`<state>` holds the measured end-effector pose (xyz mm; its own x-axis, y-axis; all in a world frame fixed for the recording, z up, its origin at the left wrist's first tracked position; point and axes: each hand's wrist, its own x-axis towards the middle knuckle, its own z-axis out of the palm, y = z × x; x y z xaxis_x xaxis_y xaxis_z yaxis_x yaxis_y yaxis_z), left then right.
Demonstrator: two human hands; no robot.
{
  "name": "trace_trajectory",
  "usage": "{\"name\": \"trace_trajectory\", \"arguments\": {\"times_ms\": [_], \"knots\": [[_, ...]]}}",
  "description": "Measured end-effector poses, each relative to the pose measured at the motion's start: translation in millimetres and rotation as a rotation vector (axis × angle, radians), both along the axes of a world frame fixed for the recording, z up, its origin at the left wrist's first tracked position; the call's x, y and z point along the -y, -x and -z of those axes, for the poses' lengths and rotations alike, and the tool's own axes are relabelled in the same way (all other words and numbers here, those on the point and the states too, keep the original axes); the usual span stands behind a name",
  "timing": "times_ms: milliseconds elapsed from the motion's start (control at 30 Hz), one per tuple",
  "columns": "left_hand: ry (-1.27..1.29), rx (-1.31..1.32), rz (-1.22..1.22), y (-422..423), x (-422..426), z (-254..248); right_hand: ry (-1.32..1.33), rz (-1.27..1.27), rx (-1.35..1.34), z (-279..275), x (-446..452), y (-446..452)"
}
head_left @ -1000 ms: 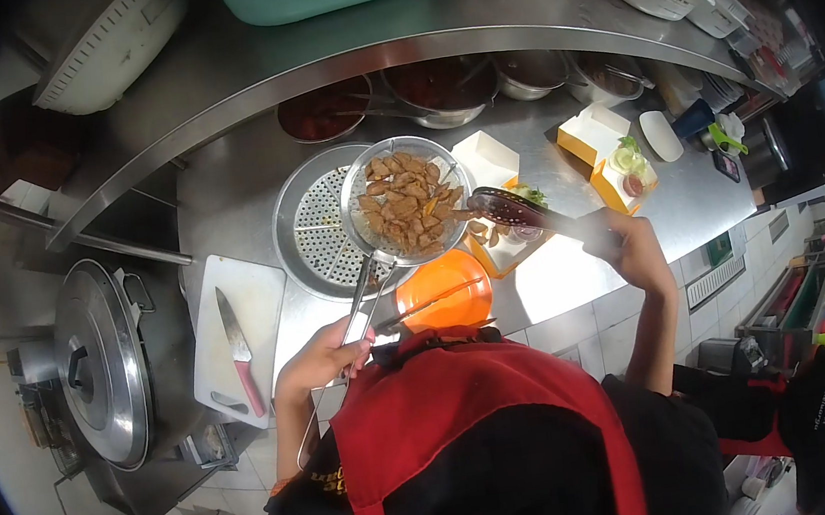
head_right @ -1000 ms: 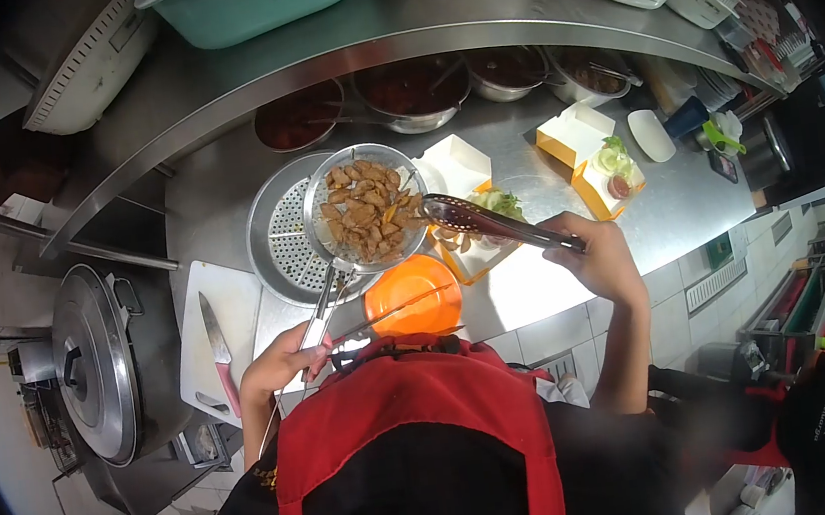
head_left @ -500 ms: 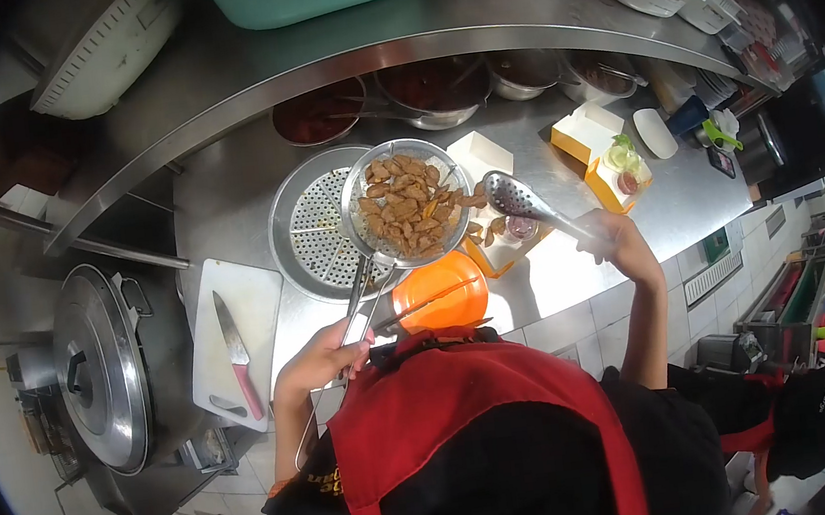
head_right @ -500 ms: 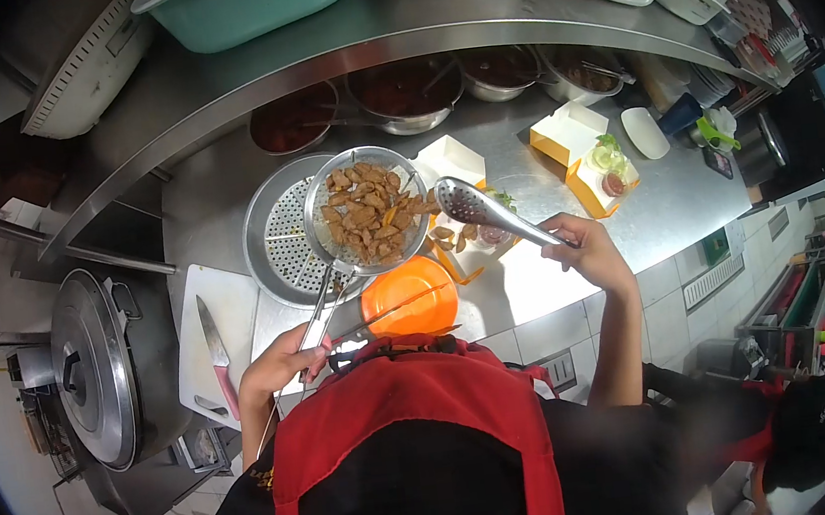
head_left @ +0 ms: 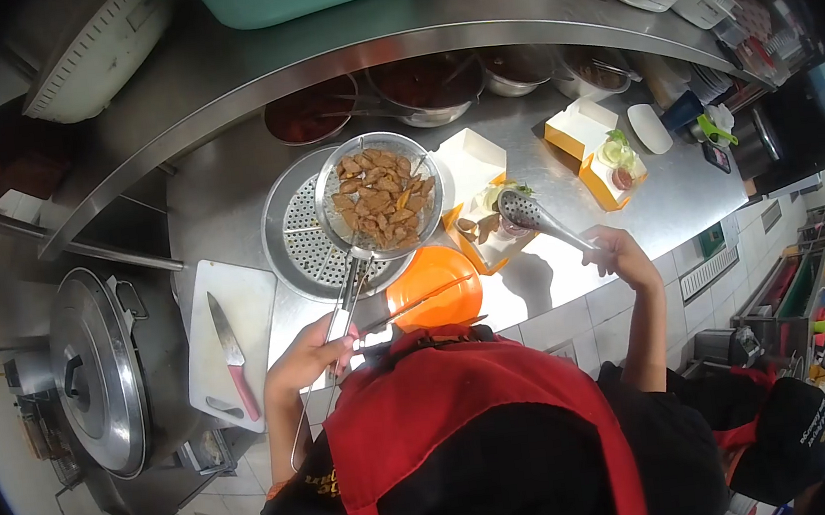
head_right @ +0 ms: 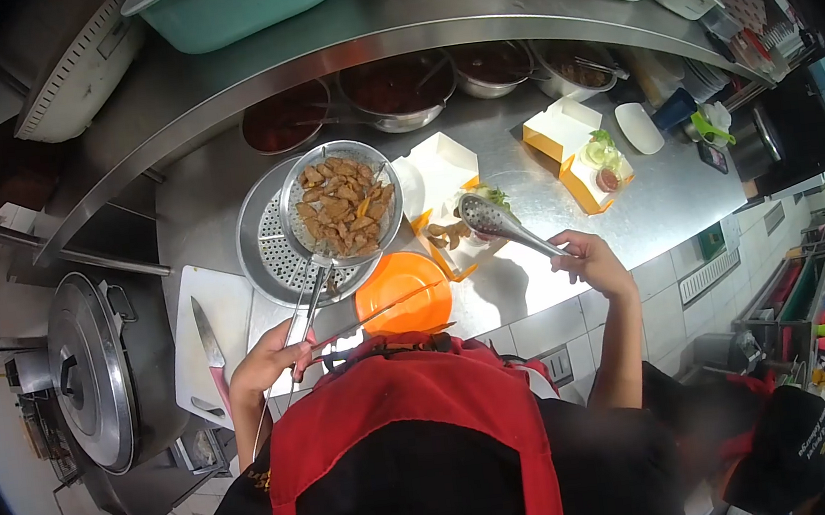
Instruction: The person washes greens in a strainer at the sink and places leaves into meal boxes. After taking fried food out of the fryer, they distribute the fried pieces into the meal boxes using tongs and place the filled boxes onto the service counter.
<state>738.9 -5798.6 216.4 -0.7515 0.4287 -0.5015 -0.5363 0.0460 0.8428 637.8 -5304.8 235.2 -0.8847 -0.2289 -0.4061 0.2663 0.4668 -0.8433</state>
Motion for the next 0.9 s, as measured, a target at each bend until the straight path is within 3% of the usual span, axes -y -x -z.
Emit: {"name": "trace_trajectory", "arguments": {"times_ms": [300,400,500,800,900], "knots": [[-0.002,-0.030,0.002,-1.1,0.6,0.4,-0.192,-0.044,-0.051,-0.8,-0.1,0.5],[0.009,-0.032,0.006,-1.5,0.8,1.4,-0.319,-0.081,-0.227,-11.7,6.7,-1.4],[0.006,-0.026,0.011,-1.3,1.4,1.1,-0.278,-0.018,-0.225,-12.0,4.6,0.3],[0.006,-0.011,0.056,-0.9,0.5,5.0,-0.379,0.038,-0.292,-50.0,31.6,1.3],[0.021,-0.006,0.094,0.8,-0.4,4.0,-0.487,-0.067,-0.365,-63.5,52.1,-0.6]]}}
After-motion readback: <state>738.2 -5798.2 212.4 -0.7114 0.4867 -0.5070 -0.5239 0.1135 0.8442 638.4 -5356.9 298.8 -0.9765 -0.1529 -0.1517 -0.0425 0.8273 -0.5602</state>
